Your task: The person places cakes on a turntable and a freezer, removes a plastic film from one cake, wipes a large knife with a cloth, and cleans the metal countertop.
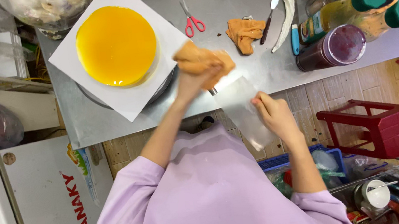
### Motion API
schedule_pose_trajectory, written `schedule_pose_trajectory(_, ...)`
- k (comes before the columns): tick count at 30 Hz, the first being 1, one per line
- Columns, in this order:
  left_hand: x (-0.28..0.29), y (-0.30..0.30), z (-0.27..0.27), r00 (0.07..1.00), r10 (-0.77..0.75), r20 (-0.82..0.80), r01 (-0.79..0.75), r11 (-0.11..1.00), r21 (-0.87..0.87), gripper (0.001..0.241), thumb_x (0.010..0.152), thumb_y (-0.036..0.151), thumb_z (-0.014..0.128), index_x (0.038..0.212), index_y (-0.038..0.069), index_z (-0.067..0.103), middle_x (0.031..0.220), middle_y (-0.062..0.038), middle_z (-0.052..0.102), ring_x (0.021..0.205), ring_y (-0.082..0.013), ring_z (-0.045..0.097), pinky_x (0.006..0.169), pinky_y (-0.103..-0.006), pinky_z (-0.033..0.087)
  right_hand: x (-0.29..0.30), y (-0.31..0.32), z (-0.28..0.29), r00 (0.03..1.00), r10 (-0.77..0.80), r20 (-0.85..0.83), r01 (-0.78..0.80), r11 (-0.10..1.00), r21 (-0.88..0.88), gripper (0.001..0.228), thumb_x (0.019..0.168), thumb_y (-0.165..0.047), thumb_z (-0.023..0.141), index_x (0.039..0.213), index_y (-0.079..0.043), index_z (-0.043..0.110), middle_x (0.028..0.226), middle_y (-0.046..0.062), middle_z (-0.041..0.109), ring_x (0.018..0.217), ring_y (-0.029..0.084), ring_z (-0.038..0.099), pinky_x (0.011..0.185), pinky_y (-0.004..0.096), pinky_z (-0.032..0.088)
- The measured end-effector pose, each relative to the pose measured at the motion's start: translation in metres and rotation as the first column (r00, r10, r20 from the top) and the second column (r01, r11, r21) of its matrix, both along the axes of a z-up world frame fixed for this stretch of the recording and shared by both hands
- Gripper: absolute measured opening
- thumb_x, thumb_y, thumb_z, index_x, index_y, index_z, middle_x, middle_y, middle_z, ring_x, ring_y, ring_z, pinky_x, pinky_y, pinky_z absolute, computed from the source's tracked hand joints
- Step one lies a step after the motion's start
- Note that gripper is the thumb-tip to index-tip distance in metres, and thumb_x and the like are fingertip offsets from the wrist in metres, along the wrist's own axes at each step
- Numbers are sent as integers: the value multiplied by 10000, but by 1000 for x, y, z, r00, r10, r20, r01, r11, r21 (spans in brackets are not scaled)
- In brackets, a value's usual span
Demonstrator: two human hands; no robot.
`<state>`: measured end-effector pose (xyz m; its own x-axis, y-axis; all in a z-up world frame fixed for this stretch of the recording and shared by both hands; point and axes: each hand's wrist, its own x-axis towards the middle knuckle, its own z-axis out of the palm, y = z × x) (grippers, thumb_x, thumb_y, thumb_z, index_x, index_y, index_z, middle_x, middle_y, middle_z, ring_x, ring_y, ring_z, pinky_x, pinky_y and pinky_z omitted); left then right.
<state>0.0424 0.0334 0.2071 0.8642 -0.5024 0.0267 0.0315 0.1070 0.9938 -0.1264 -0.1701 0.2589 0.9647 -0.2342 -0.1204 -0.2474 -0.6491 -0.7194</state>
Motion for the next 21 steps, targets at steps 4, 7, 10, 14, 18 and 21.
schedule_pose_trajectory(4, 17, 14, 4, 904, -421, 73, 413, 905, 100, 586, 763, 239, 888, 1223, 44, 582, 1148, -6, 679, 1060, -94, 642, 922, -273, 533, -8, -13, 8, 989, 131, -73, -139, 983, -118, 293, 1023, -347, 586, 923, -72, 602, 632, 215, 584, 603, 433, 603, 542, 491, 448)
schedule_pose_trajectory(7, -12, 3, 5, 853, -504, -137, 521, 839, 154, 599, 696, 212, 913, 1170, 27, 599, 1046, -54, 690, 942, -134, 641, 823, -311, 545, -2, -7, 2, 983, 178, -50, -184, 967, -177, 287, 1019, -352, 574, 956, -75, 612, 648, 222, 606, 651, 459, 608, 564, 533, 443)
schedule_pose_trajectory(10, -27, -10, -4, 930, -361, -66, 367, 920, 135, 614, 700, 213, 941, 1165, 35, 581, 1060, -43, 660, 958, -119, 639, 833, -304, 560, -4, 2, -5, 987, 161, -10, -161, 975, -152, 274, 1045, -328, 547, 973, -69, 599, 668, 232, 606, 683, 467, 613, 586, 550, 445)
schedule_pose_trajectory(14, -40, -18, -24, 982, -187, -21, 187, 980, 59, 440, 871, 208, 940, 1138, -2, 661, 1070, -63, 685, 996, -142, 666, 883, -319, 577, -6, 6, -15, 990, 137, -17, -138, 988, -64, 259, 1059, -307, 525, 995, -64, 589, 695, 241, 603, 701, 477, 610, 586, 549, 448)
schedule_pose_trajectory(18, -51, -29, -31, 985, 91, -145, -103, 992, -79, 659, 836, 274, 867, 1326, 23, 505, 1065, -28, 627, 917, -119, 629, 782, -275, 541, -9, -15, -24, 994, 92, -56, -87, 993, 84, 250, 1044, -327, 589, 1045, -84, 649, 737, 208, 634, 673, 446, 626, 573, 517, 460)
schedule_pose_trajectory(21, -43, -31, -36, 915, 137, -380, -209, 966, -155, 550, 895, 284, 806, 1285, -19, 564, 1055, -71, 658, 830, -149, 661, 693, -281, 543, -9, -48, -24, 993, 117, 10, -92, 724, 684, 465, 942, -452, 653, 1245, -100, 639, 911, 157, 668, 773, 348, 631, 689, 457, 481)
